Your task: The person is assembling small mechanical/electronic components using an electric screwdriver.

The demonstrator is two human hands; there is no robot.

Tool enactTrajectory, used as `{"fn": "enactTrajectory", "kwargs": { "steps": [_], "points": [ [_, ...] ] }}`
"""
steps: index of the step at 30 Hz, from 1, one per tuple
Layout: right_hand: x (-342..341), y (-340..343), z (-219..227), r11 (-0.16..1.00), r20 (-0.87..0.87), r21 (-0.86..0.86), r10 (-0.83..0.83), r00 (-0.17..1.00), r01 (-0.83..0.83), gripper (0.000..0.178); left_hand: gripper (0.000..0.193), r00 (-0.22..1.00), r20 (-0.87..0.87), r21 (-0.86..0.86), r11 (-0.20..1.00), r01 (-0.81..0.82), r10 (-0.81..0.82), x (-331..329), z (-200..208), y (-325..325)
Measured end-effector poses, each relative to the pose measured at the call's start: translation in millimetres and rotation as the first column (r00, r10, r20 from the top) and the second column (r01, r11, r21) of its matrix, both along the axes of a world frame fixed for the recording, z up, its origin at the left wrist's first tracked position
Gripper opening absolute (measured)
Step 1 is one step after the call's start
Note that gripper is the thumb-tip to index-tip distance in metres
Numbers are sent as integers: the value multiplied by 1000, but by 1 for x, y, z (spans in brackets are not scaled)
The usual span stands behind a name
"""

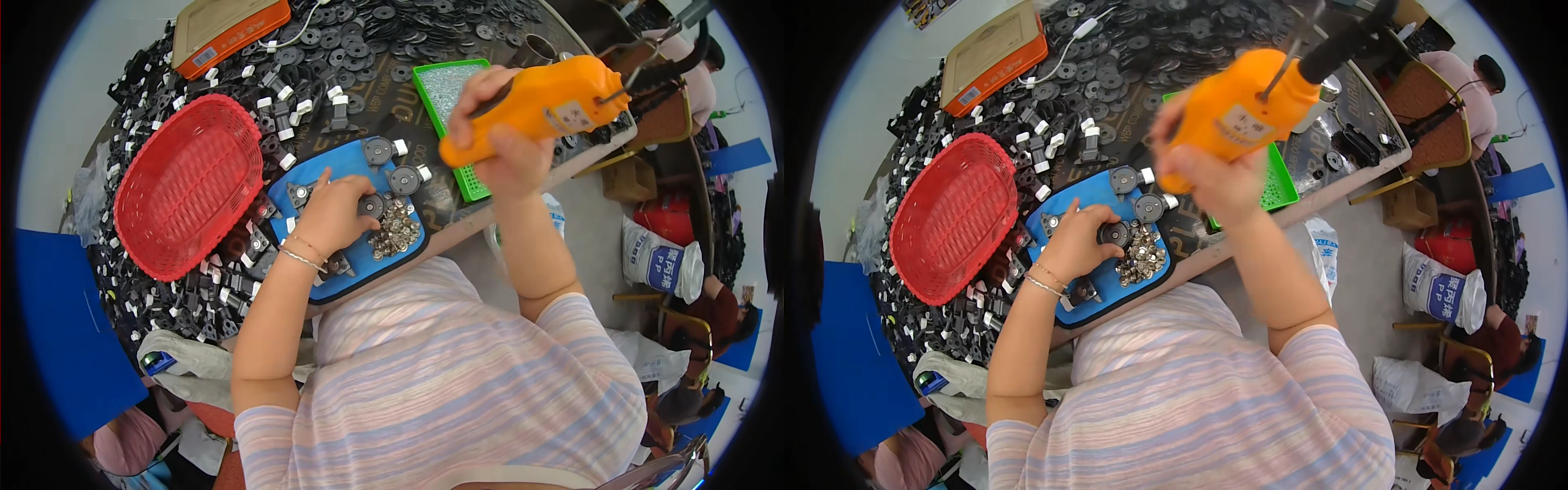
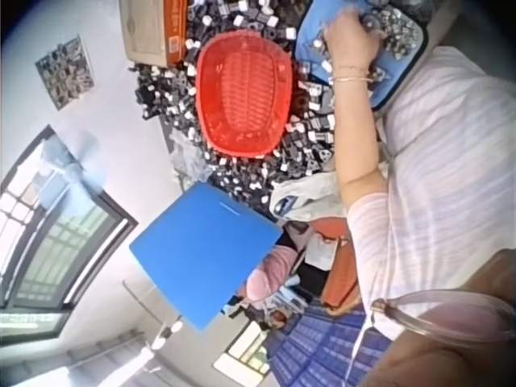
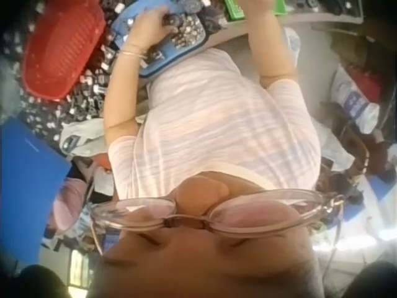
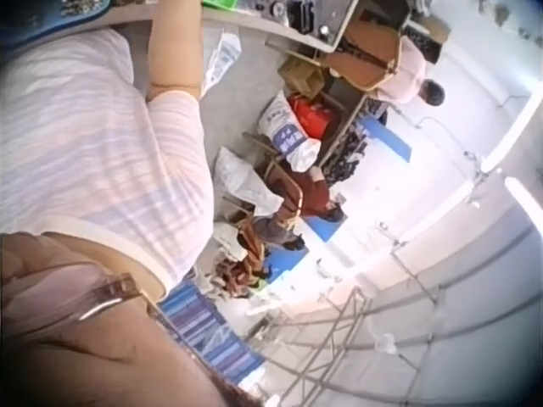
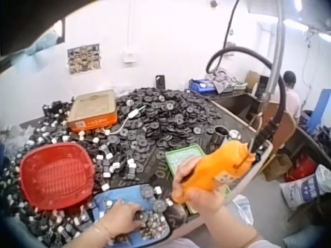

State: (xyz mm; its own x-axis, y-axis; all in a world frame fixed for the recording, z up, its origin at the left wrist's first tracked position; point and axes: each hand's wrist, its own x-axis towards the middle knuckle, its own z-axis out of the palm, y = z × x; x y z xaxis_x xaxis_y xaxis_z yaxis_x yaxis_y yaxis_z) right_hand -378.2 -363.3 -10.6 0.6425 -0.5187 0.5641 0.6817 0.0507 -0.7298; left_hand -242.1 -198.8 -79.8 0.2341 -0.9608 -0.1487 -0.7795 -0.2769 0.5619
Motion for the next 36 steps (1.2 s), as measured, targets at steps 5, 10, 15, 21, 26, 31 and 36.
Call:
{"fn": "enactTrajectory", "kwargs": {
  "steps": [5,10,15,21,26,31,36],
  "points": [
    [-20,-24,-27,945,-283,-50,-323,903,323,35,37,1000,-14,6,1000,-2,2,0,3,-2],
    [1,10,-27,983,-249,56,-157,956,176,34,37,1000,12,12,1000,-1,1,-1,3,-2],
    [9,21,-29,972,-186,-56,-236,954,229,34,39,1000,12,24,1000,-13,12,-3,5,-3],
    [-11,-3,-33,969,-104,23,-243,964,247,31,41,1000,17,43,999,-16,15,-2,2,-1],
    [-10,-9,-50,959,-106,17,-278,955,282,31,46,1000,5,5,1000,-25,25,-2,-3,2],
    [-11,-11,-51,949,-131,-48,-314,940,310,31,41,998,66,-80,997,-18,24,-7,-9,8],
    [-11,-10,-49,955,-120,-23,-298,947,297,30,42,997,68,-138,990,-37,47,-10,-9,13]
  ]
}}
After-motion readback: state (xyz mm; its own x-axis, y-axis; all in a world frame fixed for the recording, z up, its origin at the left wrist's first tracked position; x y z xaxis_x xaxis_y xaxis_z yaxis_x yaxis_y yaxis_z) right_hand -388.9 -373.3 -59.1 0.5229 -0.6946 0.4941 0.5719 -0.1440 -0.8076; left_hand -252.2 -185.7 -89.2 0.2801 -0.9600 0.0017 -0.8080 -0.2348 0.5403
